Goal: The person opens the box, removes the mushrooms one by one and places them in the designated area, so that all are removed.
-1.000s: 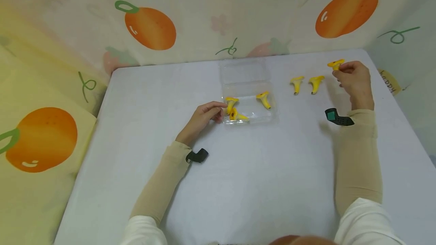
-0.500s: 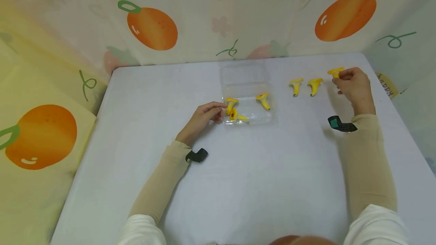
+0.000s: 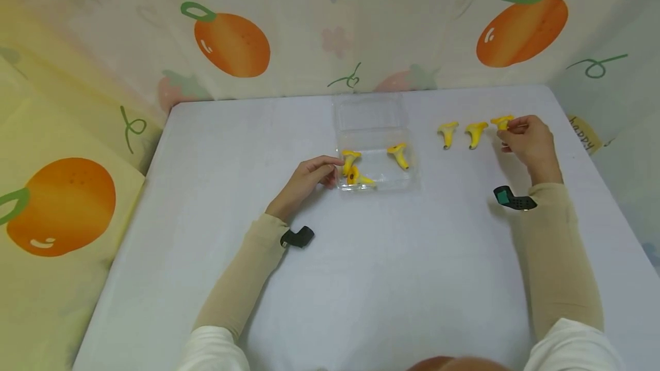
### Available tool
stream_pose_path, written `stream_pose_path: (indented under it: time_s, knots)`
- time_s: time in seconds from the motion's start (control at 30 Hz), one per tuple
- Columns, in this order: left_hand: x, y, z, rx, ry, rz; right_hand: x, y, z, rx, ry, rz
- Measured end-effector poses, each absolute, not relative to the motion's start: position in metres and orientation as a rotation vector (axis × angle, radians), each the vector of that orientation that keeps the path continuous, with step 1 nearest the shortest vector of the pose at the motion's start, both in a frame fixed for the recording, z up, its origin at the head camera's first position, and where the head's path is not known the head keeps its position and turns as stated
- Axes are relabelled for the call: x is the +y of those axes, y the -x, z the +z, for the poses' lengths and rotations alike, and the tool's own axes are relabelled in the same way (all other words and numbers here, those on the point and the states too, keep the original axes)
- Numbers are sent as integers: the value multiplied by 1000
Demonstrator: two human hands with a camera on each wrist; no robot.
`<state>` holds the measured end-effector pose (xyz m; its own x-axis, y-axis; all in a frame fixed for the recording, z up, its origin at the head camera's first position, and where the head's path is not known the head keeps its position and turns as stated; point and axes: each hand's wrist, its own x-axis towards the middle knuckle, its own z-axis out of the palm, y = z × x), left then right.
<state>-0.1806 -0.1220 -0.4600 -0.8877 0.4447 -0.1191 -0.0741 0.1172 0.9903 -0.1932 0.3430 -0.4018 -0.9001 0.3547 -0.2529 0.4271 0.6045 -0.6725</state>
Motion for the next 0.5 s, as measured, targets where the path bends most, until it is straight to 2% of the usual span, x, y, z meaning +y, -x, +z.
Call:
stream_pose_path:
  time_s: [0.5]
  knots:
    - [-122,182,-461,2010,-361,1832,348,192,-416,2779,-646,-1049]
